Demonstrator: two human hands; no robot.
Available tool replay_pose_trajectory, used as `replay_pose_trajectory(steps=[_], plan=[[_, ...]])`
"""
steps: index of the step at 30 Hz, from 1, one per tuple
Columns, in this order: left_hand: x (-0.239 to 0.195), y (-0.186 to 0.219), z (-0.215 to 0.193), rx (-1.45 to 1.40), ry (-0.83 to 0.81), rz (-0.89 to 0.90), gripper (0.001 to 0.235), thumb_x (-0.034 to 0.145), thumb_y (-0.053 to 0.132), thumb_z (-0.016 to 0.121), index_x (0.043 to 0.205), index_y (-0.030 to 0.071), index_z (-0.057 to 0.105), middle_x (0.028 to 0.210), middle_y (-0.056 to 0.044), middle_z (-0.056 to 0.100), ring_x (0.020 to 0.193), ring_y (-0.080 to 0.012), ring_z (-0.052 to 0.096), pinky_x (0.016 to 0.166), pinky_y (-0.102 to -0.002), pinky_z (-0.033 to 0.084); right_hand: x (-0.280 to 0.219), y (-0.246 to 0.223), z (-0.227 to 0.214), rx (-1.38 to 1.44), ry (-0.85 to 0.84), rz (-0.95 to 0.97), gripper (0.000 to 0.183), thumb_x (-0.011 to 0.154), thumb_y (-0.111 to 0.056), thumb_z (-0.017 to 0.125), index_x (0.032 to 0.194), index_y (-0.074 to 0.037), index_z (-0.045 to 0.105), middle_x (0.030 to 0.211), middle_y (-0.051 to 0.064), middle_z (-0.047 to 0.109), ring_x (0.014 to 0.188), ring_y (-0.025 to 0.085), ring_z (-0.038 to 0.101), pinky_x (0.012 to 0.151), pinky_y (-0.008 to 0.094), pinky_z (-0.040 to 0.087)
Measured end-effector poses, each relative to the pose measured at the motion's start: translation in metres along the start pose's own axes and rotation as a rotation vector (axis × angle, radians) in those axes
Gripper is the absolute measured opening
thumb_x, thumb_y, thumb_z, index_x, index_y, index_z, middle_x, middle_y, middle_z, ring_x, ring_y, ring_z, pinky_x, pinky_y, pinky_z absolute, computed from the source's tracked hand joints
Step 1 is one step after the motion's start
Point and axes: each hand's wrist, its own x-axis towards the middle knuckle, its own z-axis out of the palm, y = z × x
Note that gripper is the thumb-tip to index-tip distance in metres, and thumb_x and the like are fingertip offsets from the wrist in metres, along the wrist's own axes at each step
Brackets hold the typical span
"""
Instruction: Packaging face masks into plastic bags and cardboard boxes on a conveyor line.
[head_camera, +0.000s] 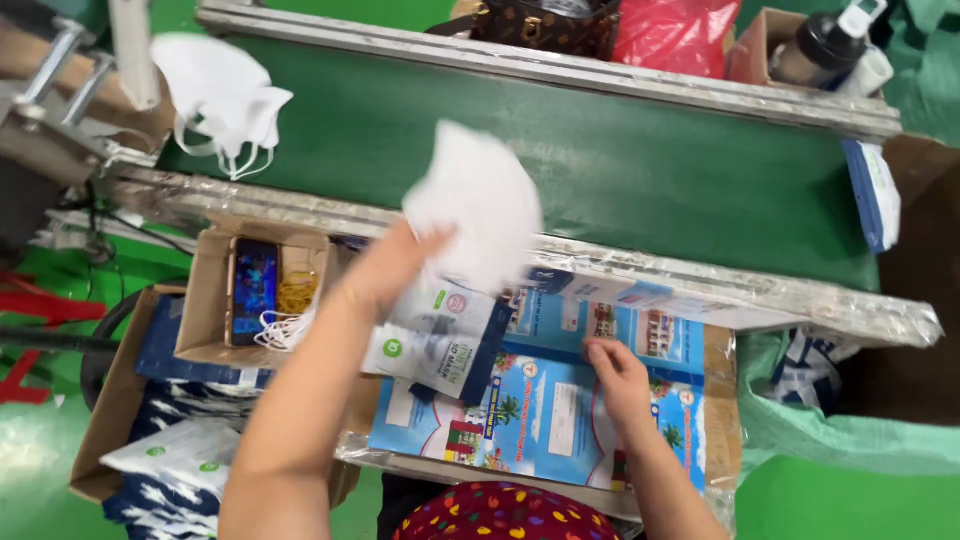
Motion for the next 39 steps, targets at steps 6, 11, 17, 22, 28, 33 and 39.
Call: replay_pose_trajectory(steps=[6, 11, 17, 22, 28, 33, 39], plan=[[-0.083, -0.043, 0.109, -0.409, -0.490, -0.080, 0.050, 0.100, 0.017, 0.067, 0.145, -0.002, 0.058, 0.127, -0.007, 0.070, 0.116, -0.0149, 0.062, 0.105, -0.037, 0.051, -0.001, -0.071, -0.001, 0.775, -0.319, 0.367, 0.053, 0.082, -0.014, 0.070, 0.133, -0.016, 0.056, 0.126, 0.000, 0.070, 0.115, 0.016, 0.066, 0.097, 0.035, 0.052], [-0.097, -0.009, 0.106, 0.143, -0.219, 0.442, 0.087, 0.088, 0.022, 0.074, 0.159, 0.000, 0.029, 0.167, -0.021, 0.031, 0.156, -0.0341, 0.026, 0.125, -0.050, 0.023, -0.027, 0.003, -0.014, -0.100, -0.232, -0.054, 0.044, 0.096, -0.018, 0.078, 0.137, -0.009, 0.066, 0.131, 0.010, 0.075, 0.120, 0.018, 0.071, 0.106, 0.036, 0.056], [-0.106, -0.011, 0.145, 0.710, -0.524, 0.326, 0.107, 0.072, 0.040, 0.086, 0.154, 0.007, 0.026, 0.159, -0.021, 0.026, 0.147, -0.0477, 0.017, 0.112, -0.070, 0.007, -0.030, -0.014, 0.020, 0.054, -0.306, -0.092, 0.099, 0.064, -0.019, 0.094, 0.146, -0.010, 0.039, 0.135, 0.007, 0.058, 0.127, 0.023, 0.056, 0.107, 0.036, 0.045], [-0.123, -0.028, 0.148, 0.681, -0.287, 0.446, 0.083, 0.076, 0.027, 0.076, 0.151, 0.011, 0.044, 0.134, -0.017, 0.054, 0.136, -0.0384, 0.045, 0.119, -0.067, 0.020, -0.018, -0.017, 0.007, -0.206, -0.339, -0.257, 0.045, 0.076, -0.013, 0.083, 0.120, -0.009, 0.072, 0.121, 0.009, 0.071, 0.119, 0.024, 0.061, 0.102, 0.038, 0.048], [-0.136, -0.081, 0.131, 0.761, 0.054, 0.332, 0.048, 0.085, 0.011, 0.063, 0.133, 0.002, 0.060, 0.114, -0.018, 0.062, 0.107, -0.0368, 0.058, 0.095, -0.046, 0.049, -0.014, -0.044, -0.064, -0.063, -0.489, -0.049, 0.022, 0.086, -0.009, 0.073, 0.107, -0.005, 0.078, 0.095, 0.011, 0.076, 0.088, 0.023, 0.067, 0.078, 0.036, 0.053], [-0.135, -0.106, 0.138, 1.012, 0.063, 0.248, 0.045, 0.081, 0.004, 0.060, 0.125, -0.005, 0.059, 0.106, -0.018, 0.061, 0.095, -0.0334, 0.063, 0.080, -0.040, 0.055, -0.009, -0.042, -0.061, -0.086, -0.277, 0.069, 0.019, 0.090, -0.012, 0.072, 0.105, -0.004, 0.078, 0.089, 0.012, 0.075, 0.079, 0.022, 0.066, 0.071, 0.036, 0.053], [-0.124, -0.094, 0.140, 0.993, 0.102, 0.096, 0.026, 0.076, 0.009, 0.064, 0.101, 0.002, 0.058, 0.098, -0.019, 0.059, 0.089, -0.0381, 0.063, 0.072, -0.046, 0.055, -0.021, -0.072, -0.023, -0.429, -0.003, -0.072, 0.026, 0.087, -0.013, 0.077, 0.112, -0.009, 0.076, 0.094, 0.011, 0.074, 0.084, 0.023, 0.069, 0.076, 0.037, 0.052]])
